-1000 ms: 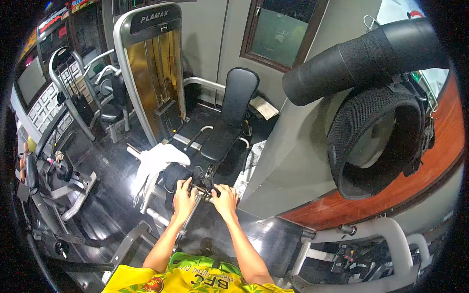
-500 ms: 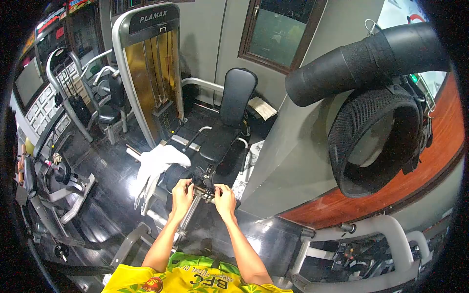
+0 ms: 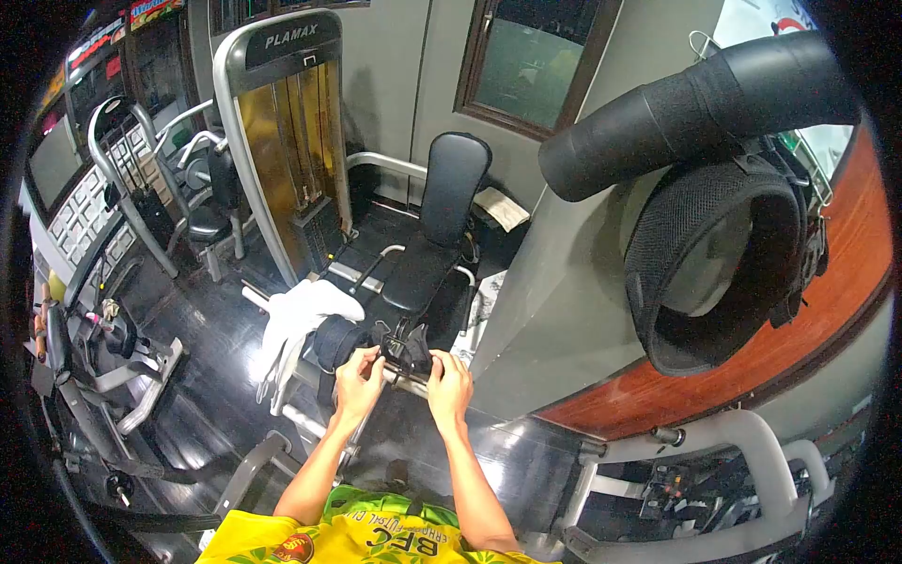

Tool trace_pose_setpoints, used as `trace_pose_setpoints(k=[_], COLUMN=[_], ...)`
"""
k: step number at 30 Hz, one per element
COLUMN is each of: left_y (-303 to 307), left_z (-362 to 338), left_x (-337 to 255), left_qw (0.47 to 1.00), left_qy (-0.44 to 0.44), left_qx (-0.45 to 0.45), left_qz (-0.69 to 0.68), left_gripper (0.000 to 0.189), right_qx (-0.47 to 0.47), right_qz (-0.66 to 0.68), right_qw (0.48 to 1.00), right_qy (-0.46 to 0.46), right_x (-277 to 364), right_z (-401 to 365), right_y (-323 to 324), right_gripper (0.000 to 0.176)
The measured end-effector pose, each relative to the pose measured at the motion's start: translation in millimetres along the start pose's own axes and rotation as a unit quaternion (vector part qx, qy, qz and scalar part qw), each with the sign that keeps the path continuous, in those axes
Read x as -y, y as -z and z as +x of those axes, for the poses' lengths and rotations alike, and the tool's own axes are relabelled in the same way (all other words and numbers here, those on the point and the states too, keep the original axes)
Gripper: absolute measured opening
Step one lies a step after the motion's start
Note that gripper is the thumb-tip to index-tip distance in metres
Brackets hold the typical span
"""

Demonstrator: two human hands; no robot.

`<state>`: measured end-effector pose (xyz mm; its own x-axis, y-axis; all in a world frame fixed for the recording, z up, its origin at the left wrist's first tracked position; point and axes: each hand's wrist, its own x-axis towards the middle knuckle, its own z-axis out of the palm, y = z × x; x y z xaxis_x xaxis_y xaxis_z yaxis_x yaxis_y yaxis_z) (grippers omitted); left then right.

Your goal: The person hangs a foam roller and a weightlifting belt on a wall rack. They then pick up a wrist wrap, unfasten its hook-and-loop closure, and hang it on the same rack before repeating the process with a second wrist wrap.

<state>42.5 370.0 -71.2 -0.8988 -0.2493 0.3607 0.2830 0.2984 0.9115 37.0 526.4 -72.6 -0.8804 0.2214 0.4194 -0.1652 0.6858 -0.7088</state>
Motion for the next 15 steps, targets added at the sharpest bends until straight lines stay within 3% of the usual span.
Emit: trace_pose_setpoints(k=[5,15], left_y=[-16,-35], left_z=[-12,-23], left_x=[-19,-62], left_qw=[0.995,0.969], left_qy=[0.046,0.099], left_qx=[0.057,0.152], left_qz=[-0.071,-0.170], left_gripper=[0.021,0.019], right_qx=[-0.040,-0.068], right_qz=[-0.012,0.104], right_qw=[0.999,0.990], right_qy=[-0.020,-0.065], right_x=[1,-6], right_z=[-5,-25], right_y=[31,81], right_gripper=[0.013,0.018])
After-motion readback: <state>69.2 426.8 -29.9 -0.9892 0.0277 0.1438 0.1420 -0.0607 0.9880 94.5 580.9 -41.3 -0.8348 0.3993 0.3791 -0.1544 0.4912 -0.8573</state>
